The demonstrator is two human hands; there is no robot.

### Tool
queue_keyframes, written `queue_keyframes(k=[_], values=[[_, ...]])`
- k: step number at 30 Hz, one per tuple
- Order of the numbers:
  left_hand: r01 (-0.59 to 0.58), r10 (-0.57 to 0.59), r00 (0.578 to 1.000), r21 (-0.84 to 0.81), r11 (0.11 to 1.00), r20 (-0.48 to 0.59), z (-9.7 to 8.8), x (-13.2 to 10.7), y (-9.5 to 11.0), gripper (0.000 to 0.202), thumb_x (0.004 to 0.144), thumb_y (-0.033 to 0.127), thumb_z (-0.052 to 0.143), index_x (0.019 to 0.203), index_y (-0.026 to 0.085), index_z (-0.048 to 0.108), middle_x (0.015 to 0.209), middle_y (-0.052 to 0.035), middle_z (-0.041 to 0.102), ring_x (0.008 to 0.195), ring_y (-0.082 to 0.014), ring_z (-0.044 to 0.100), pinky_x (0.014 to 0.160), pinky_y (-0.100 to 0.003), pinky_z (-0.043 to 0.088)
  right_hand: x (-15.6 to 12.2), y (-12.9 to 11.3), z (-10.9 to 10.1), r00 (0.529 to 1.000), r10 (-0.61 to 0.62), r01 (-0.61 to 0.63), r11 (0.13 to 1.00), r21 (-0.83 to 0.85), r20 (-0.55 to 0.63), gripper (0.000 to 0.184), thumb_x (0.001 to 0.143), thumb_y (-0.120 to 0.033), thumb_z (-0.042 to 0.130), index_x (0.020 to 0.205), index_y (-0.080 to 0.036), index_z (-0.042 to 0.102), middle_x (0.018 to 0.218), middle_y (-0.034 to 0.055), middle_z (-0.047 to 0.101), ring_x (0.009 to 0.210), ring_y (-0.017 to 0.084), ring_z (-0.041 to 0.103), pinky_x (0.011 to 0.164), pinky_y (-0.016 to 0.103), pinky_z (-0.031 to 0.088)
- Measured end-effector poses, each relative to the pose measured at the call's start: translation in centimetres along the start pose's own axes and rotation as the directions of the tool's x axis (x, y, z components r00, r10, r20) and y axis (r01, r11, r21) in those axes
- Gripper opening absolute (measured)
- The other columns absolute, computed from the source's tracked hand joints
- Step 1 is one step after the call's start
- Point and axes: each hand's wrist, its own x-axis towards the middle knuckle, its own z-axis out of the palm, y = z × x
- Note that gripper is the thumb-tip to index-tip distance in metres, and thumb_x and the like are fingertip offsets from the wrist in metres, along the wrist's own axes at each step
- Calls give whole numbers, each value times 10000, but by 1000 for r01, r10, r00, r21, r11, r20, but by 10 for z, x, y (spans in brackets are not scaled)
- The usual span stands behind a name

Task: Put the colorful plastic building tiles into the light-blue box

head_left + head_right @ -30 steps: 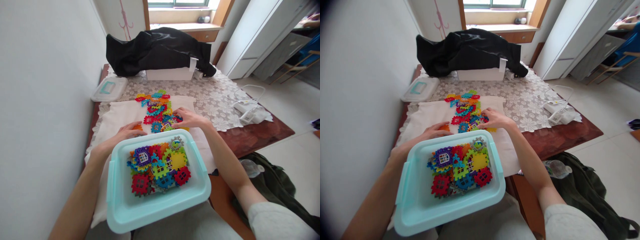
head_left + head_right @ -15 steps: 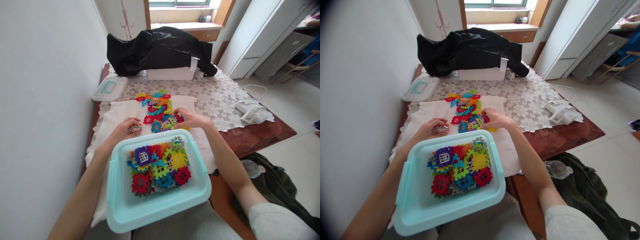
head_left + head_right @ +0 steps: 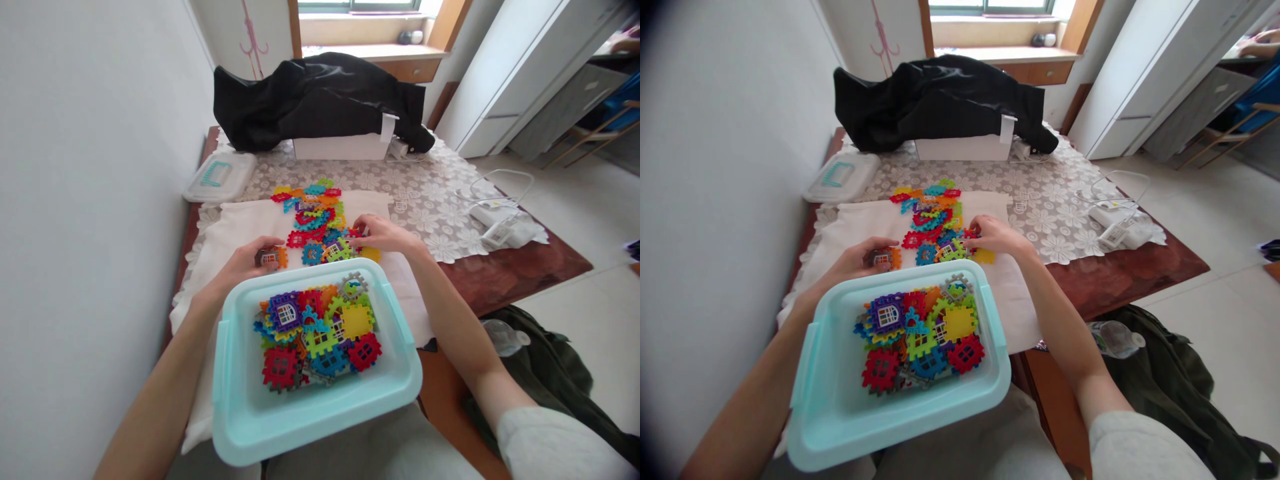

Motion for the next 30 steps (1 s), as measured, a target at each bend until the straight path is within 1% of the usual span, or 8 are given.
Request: queue_keyframes(k=[5, 10, 14, 18, 20, 24, 27, 30], values=[[-41, 36, 998, 130, 991, 42, -6, -2, 9, 600, 862, 448, 814, 1399, 187, 764, 924, -35, 721, 788, -219, 630, 676, -316, 511, 1, 6, 2, 1000, -4, 7, 995, 101, -30, 380, 903, -511, 864, 1096, -232, 691, 1109, 66, 796, 945, 246, 696, 777, 351, 515], [-49, 52, 999, 200, 979, -7, -5, 0, 10, 579, 891, 463, 777, 1396, 179, 765, 964, -65, 769, 800, -238, 675, 712, -354, 563, 4, 3, 5, 992, -49, 74, 973, 217, -118, 359, 891, -441, 874, 1141, -228, 730, 1108, 76, 814, 943, 246, 717, 824, 369, 576], [-83, 89, 991, 64, 995, -98, 5, 5, 4, 647, 892, 501, 837, 1436, 167, 735, 1157, -133, 826, 1001, -316, 801, 883, -446, 660, 11, -2, 14, 973, -84, 131, 968, 212, -217, 344, 940, -333, 828, 1258, -231, 748, 1136, 78, 853, 975, 256, 777, 927, 409, 625], [-96, 101, 989, 44, 994, -107, 18, 10, -4, 596, 932, 564, 830, 1373, 168, 769, 1179, -142, 846, 1004, -326, 814, 896, -474, 683, 18, -9, 29, 954, -136, 191, 963, 191, -268, 350, 978, -326, 820, 1316, -250, 768, 1342, 91, 856, 1207, 284, 802, 1121, 452, 616], [-145, 156, 982, 98, 985, -112, 23, 13, -9, 542, 948, 576, 817, 1312, 175, 800, 1257, -154, 836, 1081, -343, 809, 951, -494, 685, 20, -12, 35, 952, -132, 189, 963, 190, -276, 372, 988, -342, 827, 1348, -261, 773, 1394, 89, 848, 1278, 292, 793, 1177, 469, 602], [-260, 294, 952, 276, 925, -89, 28, 20, -15, 481, 986, 553, 791, 1332, 220, 810, 1536, -150, 747, 1419, -391, 711, 1244, -579, 572, 21, -15, 38, 960, -118, 170, 966, 195, -256, 410, 1000, -348, 832, 1397, -266, 777, 1439, 94, 837, 1313, 305, 791, 1219, 500, 596], [-254, 287, 957, 373, 893, -35, 28, 22, -18, 528, 1015, 583, 745, 1398, 221, 781, 1572, -156, 729, 1468, -398, 689, 1308, -603, 513, 20, -16, 35, 961, -148, 197, 959, 203, -233, 394, 1026, -341, 805, 1415, -281, 787, 1513, 82, 805, 1391, 301, 768, 1271, 509, 570], [-235, 275, 961, 452, 860, -25, 29, 22, -20, 556, 1050, 594, 678, 1434, 202, 762, 1742, -186, 587, 1631, -416, 551, 1379, -621, 414, 19, -17, 34, 956, -197, 246, 943, 226, -219, 407, 1043, -349, 789, 1448, -307, 787, 1577, 65, 769, 1464, 293, 736, 1317, 509, 543]])
